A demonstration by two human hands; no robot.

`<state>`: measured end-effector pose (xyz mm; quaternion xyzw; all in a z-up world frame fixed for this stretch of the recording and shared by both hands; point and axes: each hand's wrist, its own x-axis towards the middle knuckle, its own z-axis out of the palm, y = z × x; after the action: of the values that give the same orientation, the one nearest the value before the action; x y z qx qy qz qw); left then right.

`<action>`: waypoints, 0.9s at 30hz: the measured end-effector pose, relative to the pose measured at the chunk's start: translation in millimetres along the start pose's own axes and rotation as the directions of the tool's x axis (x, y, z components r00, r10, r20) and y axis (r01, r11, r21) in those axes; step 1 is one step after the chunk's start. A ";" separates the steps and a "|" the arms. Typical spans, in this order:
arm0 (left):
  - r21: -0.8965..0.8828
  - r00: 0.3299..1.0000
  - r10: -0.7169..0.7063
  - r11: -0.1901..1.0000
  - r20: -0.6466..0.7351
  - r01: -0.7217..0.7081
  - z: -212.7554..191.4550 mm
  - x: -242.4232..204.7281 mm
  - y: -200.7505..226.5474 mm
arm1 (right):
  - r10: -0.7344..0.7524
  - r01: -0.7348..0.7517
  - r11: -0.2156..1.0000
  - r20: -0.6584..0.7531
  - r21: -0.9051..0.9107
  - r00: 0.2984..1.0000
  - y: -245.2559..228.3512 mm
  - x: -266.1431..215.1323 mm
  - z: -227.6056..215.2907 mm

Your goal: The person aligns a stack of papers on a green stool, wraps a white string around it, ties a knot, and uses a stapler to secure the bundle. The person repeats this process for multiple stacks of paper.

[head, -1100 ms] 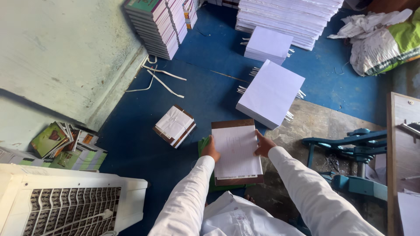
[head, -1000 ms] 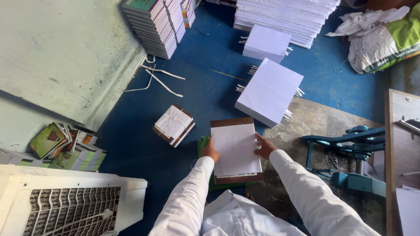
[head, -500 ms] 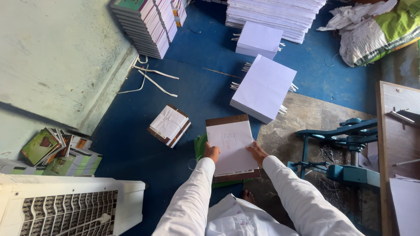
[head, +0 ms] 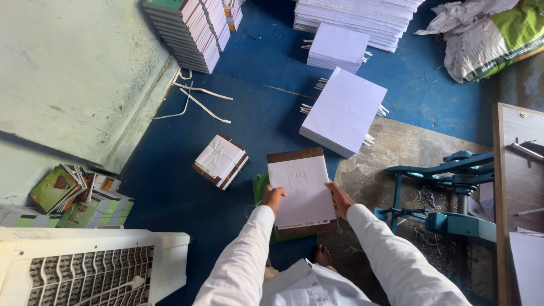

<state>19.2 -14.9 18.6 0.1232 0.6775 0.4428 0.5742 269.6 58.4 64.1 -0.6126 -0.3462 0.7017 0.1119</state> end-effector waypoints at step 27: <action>0.333 0.974 0.228 0.918 0.005 -0.217 -110.1 89.5 -87.6 | 0.113 -0.139 0.974 -0.152 -0.178 0.982 54.0 125.2 -106.0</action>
<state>-76.3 -55.4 -111.9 0.2867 0.7335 0.3869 0.4797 355.3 128.4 -68.5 -0.6891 -0.3624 0.6267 0.0330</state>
